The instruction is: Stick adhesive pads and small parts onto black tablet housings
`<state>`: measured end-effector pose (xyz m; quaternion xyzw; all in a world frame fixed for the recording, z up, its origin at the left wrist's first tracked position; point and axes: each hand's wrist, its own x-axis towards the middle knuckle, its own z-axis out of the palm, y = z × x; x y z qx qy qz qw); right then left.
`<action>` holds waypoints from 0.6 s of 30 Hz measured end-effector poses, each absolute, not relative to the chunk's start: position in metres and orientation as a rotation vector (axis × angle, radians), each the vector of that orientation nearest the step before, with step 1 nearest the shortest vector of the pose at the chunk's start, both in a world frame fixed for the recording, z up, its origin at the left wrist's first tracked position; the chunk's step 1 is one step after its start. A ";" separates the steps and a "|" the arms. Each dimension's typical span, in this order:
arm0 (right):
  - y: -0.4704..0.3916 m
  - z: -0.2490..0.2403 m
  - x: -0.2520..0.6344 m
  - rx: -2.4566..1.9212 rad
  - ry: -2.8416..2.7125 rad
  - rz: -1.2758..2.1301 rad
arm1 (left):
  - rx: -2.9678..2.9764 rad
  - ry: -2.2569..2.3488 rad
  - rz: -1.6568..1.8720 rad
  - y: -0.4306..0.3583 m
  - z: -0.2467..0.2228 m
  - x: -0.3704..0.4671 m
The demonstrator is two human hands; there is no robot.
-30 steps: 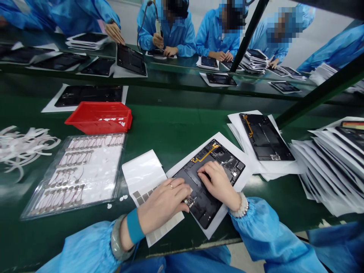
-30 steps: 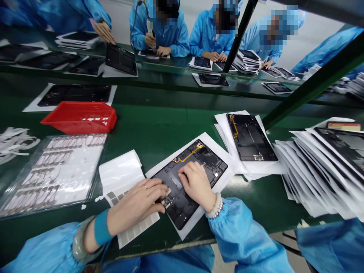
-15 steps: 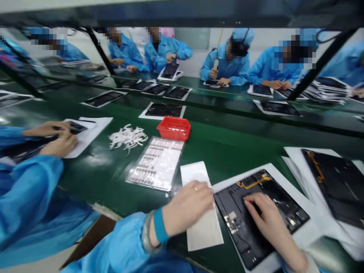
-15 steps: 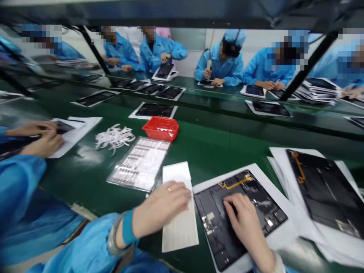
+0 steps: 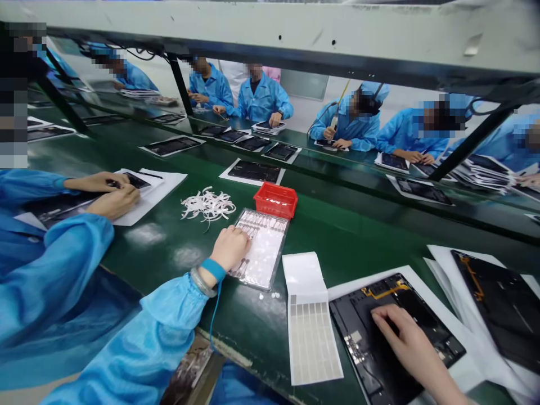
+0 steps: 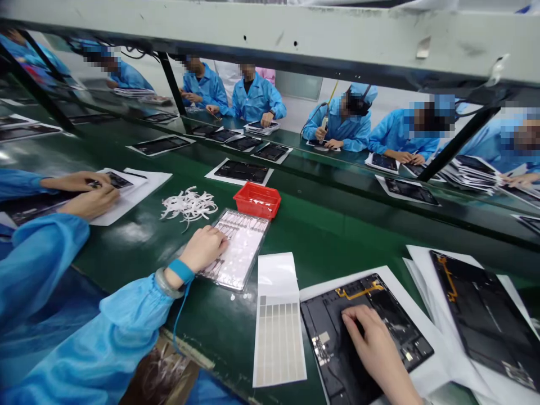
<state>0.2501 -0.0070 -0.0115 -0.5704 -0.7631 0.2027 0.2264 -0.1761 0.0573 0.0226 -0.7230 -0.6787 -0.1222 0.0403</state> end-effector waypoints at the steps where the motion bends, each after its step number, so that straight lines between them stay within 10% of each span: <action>1: -0.007 -0.004 0.246 -1.568 -2.098 0.577 | -2.216 -2.075 -0.408 0.057 0.023 -0.177; 7: -0.012 0.051 0.185 -1.449 -2.047 0.897 | -2.183 -2.007 -0.777 0.042 0.045 -0.174; 14: -0.020 0.060 0.077 -1.063 -0.977 2.243 | -2.225 -1.477 -1.287 -0.035 0.056 -0.090; 18: -0.018 0.055 0.061 -0.968 -0.719 2.297 | -2.146 -1.237 -1.314 -0.058 0.039 -0.072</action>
